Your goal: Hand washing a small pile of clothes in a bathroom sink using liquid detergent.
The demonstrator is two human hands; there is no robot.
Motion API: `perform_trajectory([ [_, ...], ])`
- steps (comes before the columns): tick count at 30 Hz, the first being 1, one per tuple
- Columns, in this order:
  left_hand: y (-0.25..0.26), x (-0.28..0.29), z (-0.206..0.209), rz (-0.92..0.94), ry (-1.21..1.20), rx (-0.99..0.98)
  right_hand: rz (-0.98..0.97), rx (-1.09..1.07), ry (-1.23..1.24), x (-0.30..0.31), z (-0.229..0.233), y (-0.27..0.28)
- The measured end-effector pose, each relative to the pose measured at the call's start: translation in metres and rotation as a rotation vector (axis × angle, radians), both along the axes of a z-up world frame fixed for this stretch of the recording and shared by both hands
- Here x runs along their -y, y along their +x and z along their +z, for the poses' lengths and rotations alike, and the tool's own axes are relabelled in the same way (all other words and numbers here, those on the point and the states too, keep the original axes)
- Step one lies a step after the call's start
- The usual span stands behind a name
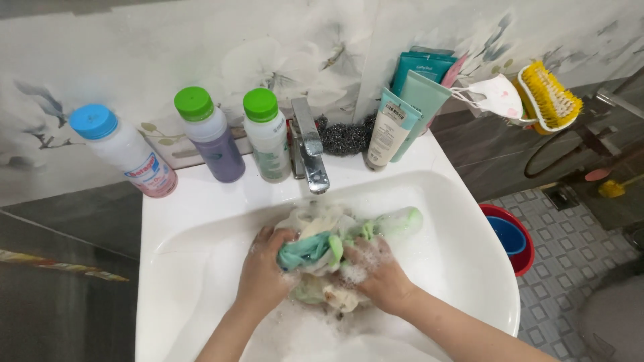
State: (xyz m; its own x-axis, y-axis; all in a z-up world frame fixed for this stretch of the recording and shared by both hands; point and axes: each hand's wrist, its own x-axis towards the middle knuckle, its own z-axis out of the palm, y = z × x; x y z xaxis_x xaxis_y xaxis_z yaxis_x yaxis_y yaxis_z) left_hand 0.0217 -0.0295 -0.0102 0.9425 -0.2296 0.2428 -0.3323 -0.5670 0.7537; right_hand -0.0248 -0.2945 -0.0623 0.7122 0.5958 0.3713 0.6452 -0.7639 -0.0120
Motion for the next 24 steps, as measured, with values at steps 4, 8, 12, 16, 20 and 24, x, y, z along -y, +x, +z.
perform_trajectory([
  [4,0.011,-0.011,0.007,-0.058,0.113,-0.191,0.104,-0.115,-0.221,-0.003,0.035,0.000],
  [8,0.032,-0.014,0.027,-0.139,0.425,-0.283,0.126,-0.653,-0.142,-0.006,0.101,0.017],
  [12,0.036,0.020,0.036,0.039,0.303,-0.665,-0.197,-0.756,0.464,0.007,0.076,0.051],
  [16,0.031,0.054,0.021,-0.067,0.546,-0.763,-0.394,-0.796,0.061,-0.010,0.039,0.066],
  [20,0.021,0.057,-0.008,0.053,0.499,-0.404,-0.490,-0.842,0.147,-0.018,0.000,0.072],
  [24,0.026,0.064,-0.024,0.087,0.392,-0.162,-0.629,-0.819,0.116,-0.017,-0.019,0.082],
])
